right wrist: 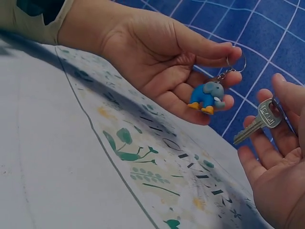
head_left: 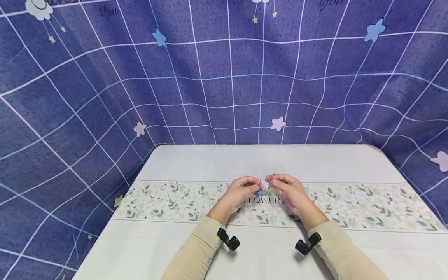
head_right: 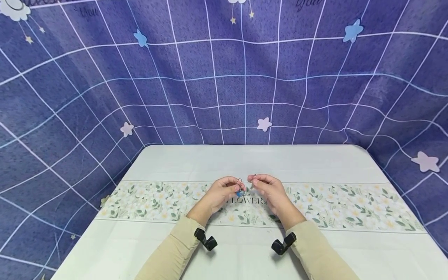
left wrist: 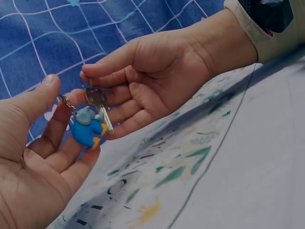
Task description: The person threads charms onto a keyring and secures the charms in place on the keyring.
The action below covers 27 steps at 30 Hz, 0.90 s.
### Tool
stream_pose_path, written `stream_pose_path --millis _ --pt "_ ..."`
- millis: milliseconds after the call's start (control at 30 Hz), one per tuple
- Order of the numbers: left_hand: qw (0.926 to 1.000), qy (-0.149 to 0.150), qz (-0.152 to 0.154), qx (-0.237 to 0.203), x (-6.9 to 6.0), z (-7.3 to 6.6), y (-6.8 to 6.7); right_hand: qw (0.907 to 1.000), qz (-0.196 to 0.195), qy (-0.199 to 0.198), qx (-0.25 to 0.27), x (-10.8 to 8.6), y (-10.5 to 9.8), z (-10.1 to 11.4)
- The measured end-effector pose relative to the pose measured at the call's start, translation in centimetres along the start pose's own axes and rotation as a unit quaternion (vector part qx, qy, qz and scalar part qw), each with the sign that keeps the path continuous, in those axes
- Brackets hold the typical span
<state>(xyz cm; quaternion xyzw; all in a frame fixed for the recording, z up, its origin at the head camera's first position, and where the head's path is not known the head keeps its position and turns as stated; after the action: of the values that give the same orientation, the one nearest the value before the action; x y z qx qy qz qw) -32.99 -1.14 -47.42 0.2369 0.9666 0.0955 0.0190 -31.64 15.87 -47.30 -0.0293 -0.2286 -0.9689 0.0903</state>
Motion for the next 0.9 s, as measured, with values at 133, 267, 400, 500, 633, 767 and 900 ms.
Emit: stream_pose_path --millis 133,267,400,500,633,767,900 --pt "0.9997 0.019 -0.005 -0.013 0.2 0.3 -0.1 1.0 0.002 -0.003 -0.003 0.1 0.2 -0.2" --pt "0.9987 0.037 -0.028 -0.021 0.3 0.6 -0.4 0.9993 0.0 -0.003 -0.036 0.2 0.3 -0.6" --pt "0.9977 0.037 -0.05 -0.028 0.4 1.3 -0.7 0.9956 0.001 -0.005 -0.094 0.2 0.2 -1.1" --pt "0.9973 0.043 -0.055 -0.025 0.4 1.6 -0.8 0.992 0.002 -0.017 -0.125 0.2 0.3 -1.1" --pt "0.9968 0.051 -0.061 -0.011 0.4 1.6 -0.9 0.9865 0.006 -0.039 -0.159 0.1 0.6 -1.0" --pt "0.9972 0.049 -0.056 -0.007 0.4 1.6 -0.8 0.9822 0.008 -0.049 -0.181 0.1 0.7 -1.0" --pt "0.9979 0.042 -0.05 0.001 0.3 1.7 -0.7 0.9805 0.014 -0.055 -0.188 0.0 0.7 -1.2"
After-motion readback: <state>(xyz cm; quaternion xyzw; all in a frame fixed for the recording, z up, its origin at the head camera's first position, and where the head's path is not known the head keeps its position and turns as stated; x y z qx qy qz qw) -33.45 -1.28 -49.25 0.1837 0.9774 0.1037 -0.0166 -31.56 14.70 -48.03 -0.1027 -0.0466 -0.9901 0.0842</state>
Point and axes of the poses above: each hand's wrist, its own x-axis towards the middle knuckle, its own y-axis out of the palm, z = x × y, the point moved 7 cm from there along x, towards the middle knuckle, and after that the axes turned 2 degrees about x, right-handed, at the moved point
